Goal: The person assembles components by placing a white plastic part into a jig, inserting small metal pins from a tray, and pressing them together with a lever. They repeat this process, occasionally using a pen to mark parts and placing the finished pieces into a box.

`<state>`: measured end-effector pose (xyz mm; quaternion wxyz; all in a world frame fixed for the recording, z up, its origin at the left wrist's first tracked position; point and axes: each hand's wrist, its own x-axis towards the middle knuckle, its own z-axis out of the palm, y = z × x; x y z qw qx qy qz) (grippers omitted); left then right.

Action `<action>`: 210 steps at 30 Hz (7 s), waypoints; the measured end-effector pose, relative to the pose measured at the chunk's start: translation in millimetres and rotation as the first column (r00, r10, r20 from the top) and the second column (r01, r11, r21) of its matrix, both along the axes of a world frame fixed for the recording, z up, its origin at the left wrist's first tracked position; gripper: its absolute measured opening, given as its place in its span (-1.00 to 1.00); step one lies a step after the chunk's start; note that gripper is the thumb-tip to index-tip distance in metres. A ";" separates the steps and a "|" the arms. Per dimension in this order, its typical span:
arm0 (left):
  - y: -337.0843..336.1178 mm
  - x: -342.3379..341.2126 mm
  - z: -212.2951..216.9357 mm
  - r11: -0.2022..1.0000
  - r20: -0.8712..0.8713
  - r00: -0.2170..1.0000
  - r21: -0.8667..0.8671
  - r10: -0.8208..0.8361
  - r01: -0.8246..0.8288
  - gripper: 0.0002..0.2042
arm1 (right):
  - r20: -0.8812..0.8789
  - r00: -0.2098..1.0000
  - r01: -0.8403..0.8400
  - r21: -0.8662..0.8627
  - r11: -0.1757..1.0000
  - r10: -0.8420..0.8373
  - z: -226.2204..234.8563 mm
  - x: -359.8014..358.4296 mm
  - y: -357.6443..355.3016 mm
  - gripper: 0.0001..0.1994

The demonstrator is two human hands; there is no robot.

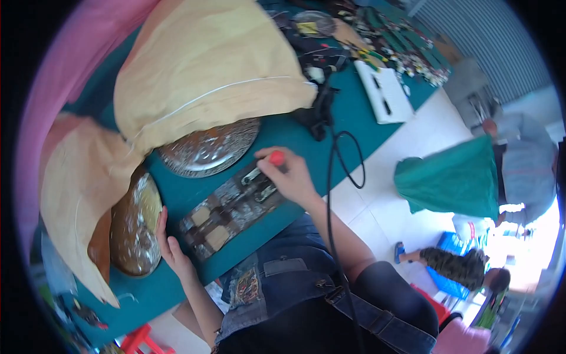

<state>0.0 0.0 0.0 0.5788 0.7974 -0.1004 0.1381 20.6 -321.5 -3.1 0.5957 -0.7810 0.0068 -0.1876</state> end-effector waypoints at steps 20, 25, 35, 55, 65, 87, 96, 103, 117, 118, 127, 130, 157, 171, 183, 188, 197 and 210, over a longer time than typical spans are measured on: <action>12.6 -10.3 -11.7 0.997 -0.109 0.993 0.067 0.048 -0.041 -0.76 | 0.090 0.996 0.015 0.148 0.989 -0.029 -1.2 -15.8 46.4 -0.75; 13.2 -10.3 -15.3 0.992 -0.075 0.991 0.056 0.113 -0.109 -0.75 | 0.118 0.993 -0.036 0.165 0.986 0.016 -5.9 -13.0 41.4 -0.77; 26.6 -5.9 -19.1 0.928 -0.190 0.921 -0.091 0.341 -0.362 -0.76 | 0.266 0.962 -0.127 0.246 0.961 0.060 -4.2 -42.3 28.6 -0.53; 12.7 11.3 -6.1 0.821 -0.397 0.831 -0.260 0.388 -0.508 -0.77 | 0.302 0.945 -0.240 0.370 0.897 0.128 -11.8 -32.9 21.3 -0.43; 40.6 0.2 -11.5 0.814 -0.368 0.853 -0.315 0.369 -0.488 -0.77 | 0.302 0.947 -0.217 0.364 0.906 0.106 -7.8 -44.3 25.9 -0.43; 56.9 -6.0 -26.1 0.846 -0.260 0.875 -0.254 0.408 -0.469 -0.73 | 0.265 0.948 -0.252 0.280 0.926 0.177 -4.9 -45.1 24.3 -0.43; 54.5 -4.6 -26.1 0.833 -0.276 0.878 -0.301 0.390 -0.465 -0.76 | 0.269 0.947 -0.250 0.278 0.927 0.175 -5.8 -44.7 23.2 -0.43; 57.6 -5.6 -24.7 0.846 -0.281 0.885 -0.290 0.372 -0.448 -0.77 | 0.269 0.947 -0.249 0.277 0.928 0.174 -4.7 -44.9 24.0 -0.43; 52.7 -6.2 -24.9 0.847 -0.273 0.885 -0.283 0.378 -0.449 -0.75 | 0.266 0.946 -0.260 0.278 0.925 0.186 -5.7 -43.7 24.0 -0.44; 47.5 -5.8 -24.5 0.839 -0.268 0.877 -0.279 0.398 -0.466 -0.76 | 0.263 0.947 -0.259 0.277 0.925 0.186 -6.3 -43.8 23.5 -0.44; 53.6 -7.3 -23.4 0.854 -0.272 0.898 -0.305 0.346 -0.421 -0.78 | 0.260 0.945 -0.270 0.280 0.921 0.198 -4.1 -45.0 23.1 -0.43; 52.8 -7.0 -24.6 0.843 -0.289 0.893 -0.322 0.345 -0.431 -0.78 | 0.249 0.948 -0.265 0.270 0.926 0.199 -3.8 -44.4 21.5 -0.44; -26.8 -23.4 7.2 0.857 -0.196 0.888 -0.242 0.417 -0.456 -0.77 | 0.108 0.994 -0.012 -0.032 0.999 0.016 22.6 -47.1 37.8 -0.66; -15.5 -77.1 220.9 0.870 0.580 0.781 0.482 -0.230 -0.102 -0.63 | 0.002 0.995 -0.095 0.008 0.995 0.095 19.0 -40.5 30.8 -0.65; -34.5 -78.7 273.3 0.929 0.801 0.498 0.369 -0.333 0.029 -0.91 | 0.019 0.995 -0.095 0.026 0.995 0.095 21.1 -48.9 45.1 -0.41; 11.4 -102.3 324.3 0.663 0.554 0.373 0.549 -0.744 0.509 -0.90 | 0.096 0.987 -0.128 0.010 0.992 0.127 16.5 -51.1 49.0 -0.44; -0.9 -146.4 355.7 0.292 0.238 0.169 0.748 -0.956 0.597 -0.89 | 0.060 0.987 -0.147 -0.004 0.989 0.147 19.4 -38.6 41.7 -0.40; 35.6 -106.3 305.9 0.174 0.685 -0.081 0.295 -0.724 0.940 -0.86 | 0.093 0.988 -0.124 0.034 0.992 0.120 15.0 -53.9 45.7 -0.42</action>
